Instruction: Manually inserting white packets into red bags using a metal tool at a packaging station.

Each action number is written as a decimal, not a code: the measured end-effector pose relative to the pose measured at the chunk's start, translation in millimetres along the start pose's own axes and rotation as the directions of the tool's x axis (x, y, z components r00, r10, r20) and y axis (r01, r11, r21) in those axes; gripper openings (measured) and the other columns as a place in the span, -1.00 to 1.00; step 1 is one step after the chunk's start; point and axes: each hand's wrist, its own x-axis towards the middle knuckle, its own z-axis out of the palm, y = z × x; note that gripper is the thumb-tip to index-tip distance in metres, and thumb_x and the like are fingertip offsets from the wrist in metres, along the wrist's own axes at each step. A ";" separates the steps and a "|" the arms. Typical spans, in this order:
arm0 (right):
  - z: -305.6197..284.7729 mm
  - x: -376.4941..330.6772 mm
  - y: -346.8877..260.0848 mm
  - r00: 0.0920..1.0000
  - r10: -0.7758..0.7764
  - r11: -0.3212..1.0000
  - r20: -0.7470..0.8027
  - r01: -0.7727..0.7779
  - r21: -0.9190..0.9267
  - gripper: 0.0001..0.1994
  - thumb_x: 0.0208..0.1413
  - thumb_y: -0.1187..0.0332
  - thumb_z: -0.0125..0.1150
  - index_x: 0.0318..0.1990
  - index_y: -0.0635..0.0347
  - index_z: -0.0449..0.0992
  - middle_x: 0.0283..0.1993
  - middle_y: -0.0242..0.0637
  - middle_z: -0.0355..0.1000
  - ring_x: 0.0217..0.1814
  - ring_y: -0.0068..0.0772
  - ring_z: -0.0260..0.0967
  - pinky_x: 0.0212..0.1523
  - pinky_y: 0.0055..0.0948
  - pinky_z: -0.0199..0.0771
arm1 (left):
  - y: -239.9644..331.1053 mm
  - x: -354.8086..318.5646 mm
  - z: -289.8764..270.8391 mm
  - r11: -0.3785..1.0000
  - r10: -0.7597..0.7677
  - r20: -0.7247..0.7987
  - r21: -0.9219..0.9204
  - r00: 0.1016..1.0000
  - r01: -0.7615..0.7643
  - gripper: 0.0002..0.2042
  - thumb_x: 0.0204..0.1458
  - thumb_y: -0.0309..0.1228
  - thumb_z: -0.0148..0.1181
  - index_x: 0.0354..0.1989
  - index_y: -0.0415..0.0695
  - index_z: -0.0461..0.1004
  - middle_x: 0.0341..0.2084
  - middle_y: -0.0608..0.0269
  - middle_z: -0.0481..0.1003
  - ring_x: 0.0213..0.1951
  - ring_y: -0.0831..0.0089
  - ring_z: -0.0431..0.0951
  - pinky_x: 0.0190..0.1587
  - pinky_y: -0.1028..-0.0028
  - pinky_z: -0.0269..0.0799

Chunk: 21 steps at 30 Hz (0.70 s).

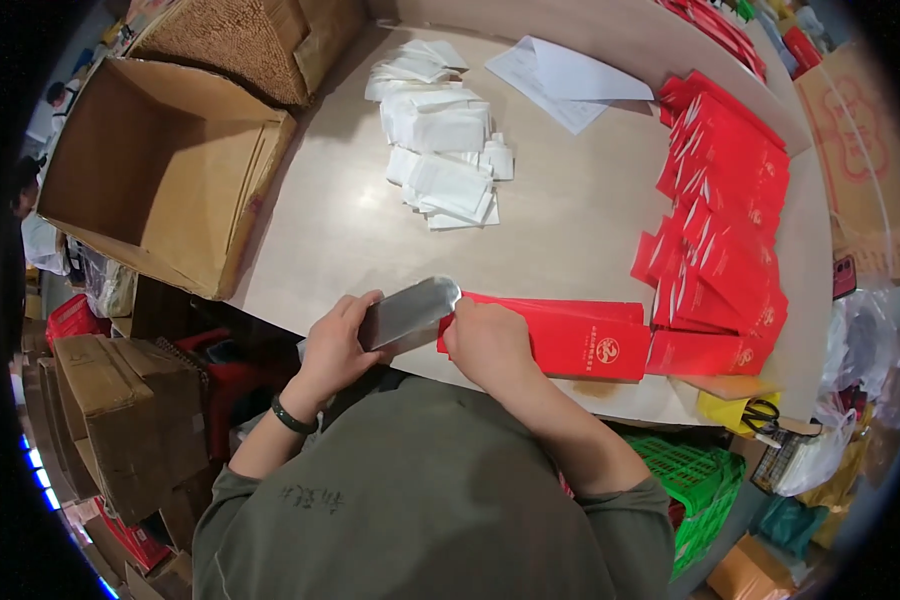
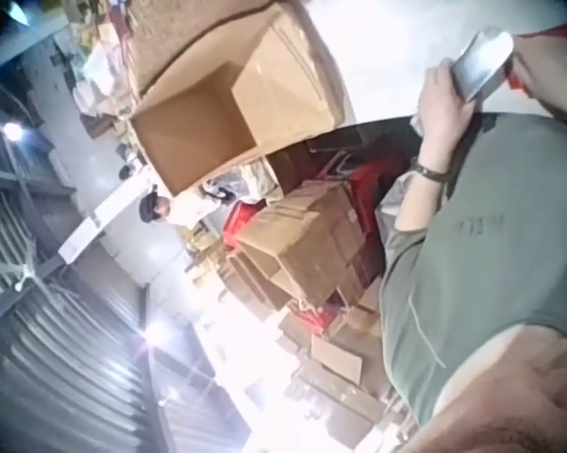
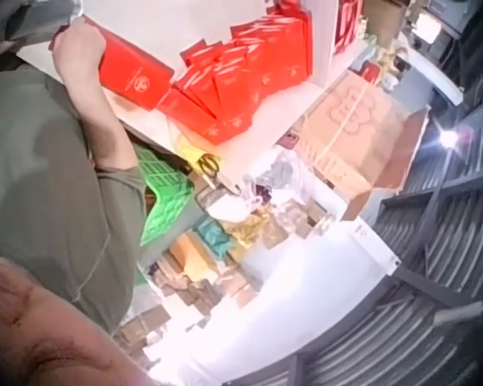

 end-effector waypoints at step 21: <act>-16.8 126.5 49.2 0.857 -0.392 0.910 -0.336 0.307 -0.280 -0.90 0.06 0.37 0.26 -0.37 0.19 0.54 -0.33 -0.10 0.45 -0.23 0.02 0.44 -0.22 -0.07 0.45 | -193.8 52.9 -119.8 0.878 -0.467 -0.428 -0.117 0.774 0.465 -0.75 -0.04 -0.35 0.39 -0.28 -0.23 0.51 -0.46 0.03 0.57 -0.37 0.18 0.59 -0.30 0.28 0.50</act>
